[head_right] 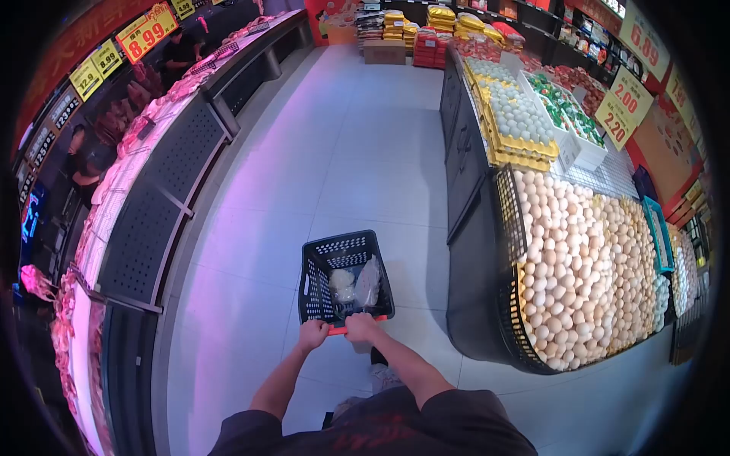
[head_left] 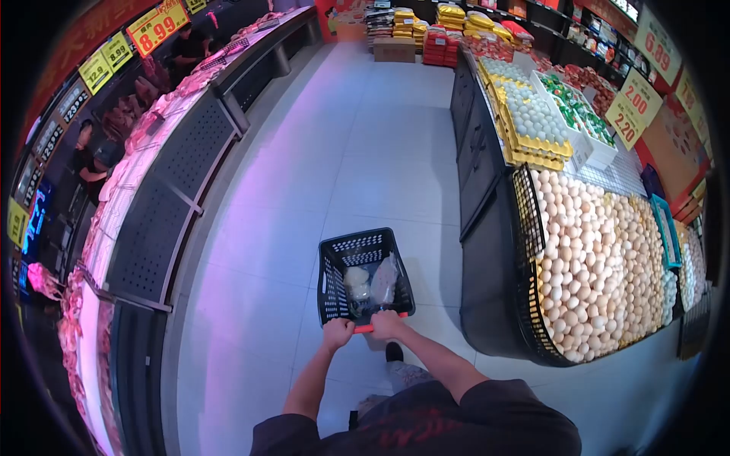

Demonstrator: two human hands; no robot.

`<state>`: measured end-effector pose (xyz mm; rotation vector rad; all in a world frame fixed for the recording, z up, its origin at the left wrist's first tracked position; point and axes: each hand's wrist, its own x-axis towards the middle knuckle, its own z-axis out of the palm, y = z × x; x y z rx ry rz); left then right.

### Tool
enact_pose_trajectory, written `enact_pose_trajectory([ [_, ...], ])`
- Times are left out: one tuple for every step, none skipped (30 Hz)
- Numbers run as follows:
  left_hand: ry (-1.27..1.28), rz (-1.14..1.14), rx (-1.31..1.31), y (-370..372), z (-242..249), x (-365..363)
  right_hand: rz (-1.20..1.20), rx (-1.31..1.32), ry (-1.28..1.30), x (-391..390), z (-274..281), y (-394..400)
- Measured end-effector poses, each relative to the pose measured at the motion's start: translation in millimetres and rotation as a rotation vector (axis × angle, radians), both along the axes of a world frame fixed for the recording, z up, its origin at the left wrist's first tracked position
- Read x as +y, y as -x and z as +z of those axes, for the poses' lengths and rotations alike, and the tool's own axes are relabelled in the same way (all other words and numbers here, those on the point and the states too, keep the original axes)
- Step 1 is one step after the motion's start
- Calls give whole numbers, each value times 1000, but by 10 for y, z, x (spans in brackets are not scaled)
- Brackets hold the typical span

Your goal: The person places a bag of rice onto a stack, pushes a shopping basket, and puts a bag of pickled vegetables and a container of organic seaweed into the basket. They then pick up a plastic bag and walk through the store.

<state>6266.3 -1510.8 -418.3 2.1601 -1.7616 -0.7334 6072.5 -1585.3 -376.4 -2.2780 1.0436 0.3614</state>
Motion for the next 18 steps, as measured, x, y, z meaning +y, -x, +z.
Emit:
enact_pose_trajectory([
  [2, 0, 8, -121, -52, -294, 0, 8, 2, -288, -17, -109],
  [6, -1, 9, -217, -17, -504, -17, -2, -4, -486, 13, -208],
  [12, -6, 12, -318, -24, -740, -38, -10, -8, -705, 7, -307],
  [31, -35, 0, -415, -33, -1014, -49, 7, -26, -962, 4, -397],
  [31, -37, 10, -517, -50, -1283, -51, 17, -25, -1214, -13, -493],
  [28, -52, 14, -629, -71, -1555, -59, 17, -19, -1467, -34, -596],
  [30, -66, 17, -739, -97, -1859, -65, 17, -9, -1752, -56, -701],
  [33, -68, 25, -847, -87, -2156, -67, 25, -6, -2024, -67, -809],
  [36, -88, 39, -977, -58, -2380, -79, 28, -15, -2233, -68, -934],
  [46, -114, 60, -1075, -76, -2686, -96, 38, -19, -2506, -98, -1025],
  [46, -115, 75, -1170, -81, -2995, -98, 52, -18, -2789, -111, -1113],
  [48, -144, 67, -1269, -88, -3294, -126, 42, -7, -3067, -119, -1198],
  [48, -175, 56, -1380, -79, -3587, -156, 31, 3, -3322, -114, -1295],
  [88, -188, 92, -1467, -91, -3898, -164, 49, 31, -3603, -179, -1375],
  [87, -198, 101, -1555, -85, -4156, -175, 58, 30, -3847, -213, -1457],
  [58, -229, 98, -1651, -13, -4384, -188, 59, 32, -4048, -182, -1548],
  [45, -264, 99, -1723, 14, -4749, -207, 64, 49, -4365, -149, -1622],
  [-1, -286, 110, -1796, -9, -5077, -212, 103, 56, -4656, -126, -1708],
])
